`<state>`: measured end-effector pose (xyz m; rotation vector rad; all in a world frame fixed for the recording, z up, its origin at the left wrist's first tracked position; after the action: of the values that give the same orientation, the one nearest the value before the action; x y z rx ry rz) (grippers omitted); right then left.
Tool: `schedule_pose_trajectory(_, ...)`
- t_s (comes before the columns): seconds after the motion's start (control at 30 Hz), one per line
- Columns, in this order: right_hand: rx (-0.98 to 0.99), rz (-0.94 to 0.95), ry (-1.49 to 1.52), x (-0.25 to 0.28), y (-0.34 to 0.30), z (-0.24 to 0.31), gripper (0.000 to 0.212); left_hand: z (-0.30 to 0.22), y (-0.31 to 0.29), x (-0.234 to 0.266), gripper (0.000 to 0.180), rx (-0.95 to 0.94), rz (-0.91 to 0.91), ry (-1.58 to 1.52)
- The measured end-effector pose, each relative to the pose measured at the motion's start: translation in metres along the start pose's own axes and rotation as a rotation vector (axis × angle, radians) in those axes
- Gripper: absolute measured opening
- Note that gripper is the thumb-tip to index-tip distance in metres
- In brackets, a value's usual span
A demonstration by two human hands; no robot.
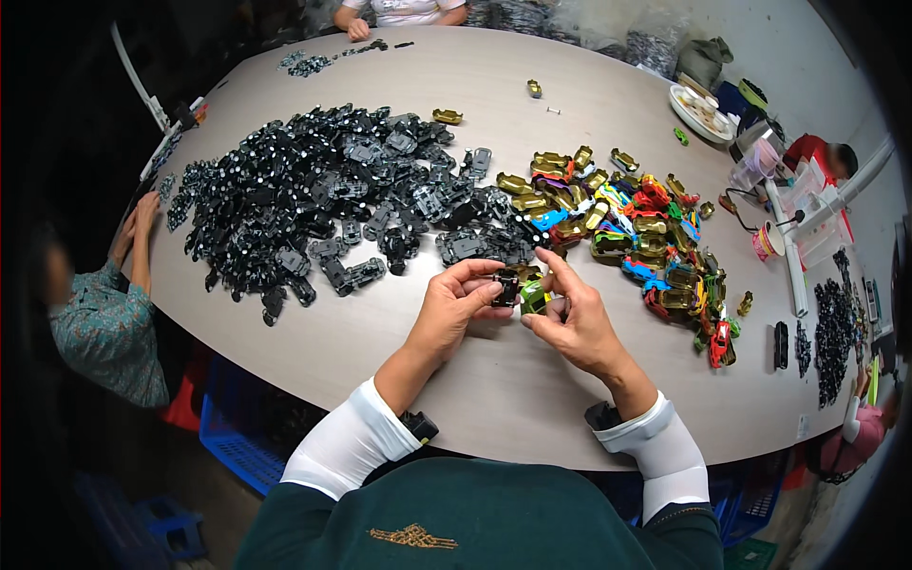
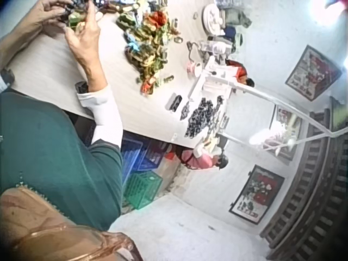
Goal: The person assembles small toy cars by hand at a table. They pick up a black chassis and a colored body, fit the two parts together, and place the completed unit on the table. The process is repeated continuously with different colored bodies.
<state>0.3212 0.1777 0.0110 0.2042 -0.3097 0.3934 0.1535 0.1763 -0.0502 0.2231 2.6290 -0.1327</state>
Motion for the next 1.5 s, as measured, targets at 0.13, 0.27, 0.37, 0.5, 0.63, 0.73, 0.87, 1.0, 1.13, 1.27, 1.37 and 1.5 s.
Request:
schedule_pose_trajectory(0.13, 0.008, -0.027, -0.173, -0.001, -0.001, 0.004, 0.049, 0.005, 0.0, -0.003, 0.032, 0.048, 0.053, -0.044)
schedule_pose_trajectory(0.27, 0.199, -0.107, -0.181, -0.002, -0.001, 0.002, 0.037, 0.005, -0.002, -0.003, 0.035, 0.112, 0.058, 0.043)
schedule_pose_trajectory(0.37, 0.266, -0.132, -0.218, -0.002, 0.0, 0.002, 0.035, 0.0, -0.002, -0.005, 0.035, 0.059, 0.054, 0.153)
schedule_pose_trajectory(0.5, 0.171, -0.131, -0.204, -0.003, -0.001, 0.001, 0.037, 0.006, -0.002, -0.002, 0.033, -0.007, 0.073, 0.157)
schedule_pose_trajectory(0.63, 0.197, -0.141, -0.28, -0.001, -0.003, 0.002, 0.037, 0.003, -0.003, -0.006, 0.03, 0.013, 0.053, 0.136)
schedule_pose_trajectory(0.73, 0.244, -0.209, -0.398, 0.004, -0.005, 0.014, 0.036, -0.001, -0.002, -0.002, 0.026, 0.05, 0.008, 0.109)
schedule_pose_trajectory(0.87, 0.211, -0.128, -0.226, 0.001, -0.004, 0.005, 0.034, 0.002, -0.002, 0.0, 0.022, 0.073, -0.028, 0.118)
schedule_pose_trajectory(1.0, 0.114, -0.033, -0.181, -0.002, -0.005, 0.013, 0.033, 0.001, -0.004, 0.003, 0.021, 0.054, -0.079, 0.137)
schedule_pose_trajectory(1.13, 0.291, -0.131, -0.26, -0.006, -0.007, 0.006, 0.04, 0.006, -0.001, 0.002, 0.021, 0.047, -0.073, 0.165)
schedule_pose_trajectory(1.27, 0.406, -0.218, -0.496, -0.016, -0.011, 0.016, 0.049, 0.007, -0.002, 0.002, 0.022, 0.029, -0.06, 0.217)
schedule_pose_trajectory(1.37, 0.426, -0.165, -0.624, -0.02, -0.012, 0.015, 0.054, 0.005, -0.004, 0.0, 0.024, 0.003, -0.068, 0.278)
schedule_pose_trajectory(1.5, 0.401, -0.168, -0.637, -0.02, -0.012, 0.013, 0.054, 0.0, -0.008, -0.006, 0.028, -0.051, -0.04, 0.416)
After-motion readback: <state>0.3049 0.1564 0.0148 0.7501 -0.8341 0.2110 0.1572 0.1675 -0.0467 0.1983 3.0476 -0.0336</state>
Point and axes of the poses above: each hand's wrist, its own y-axis towards the middle knuckle, its own x-axis out of the back of the hand, z = x × y, the point moved 5 cm from there along y, towards the middle knuckle, and after that the axes turned 2 degrees about y, right-handed, at the moved point
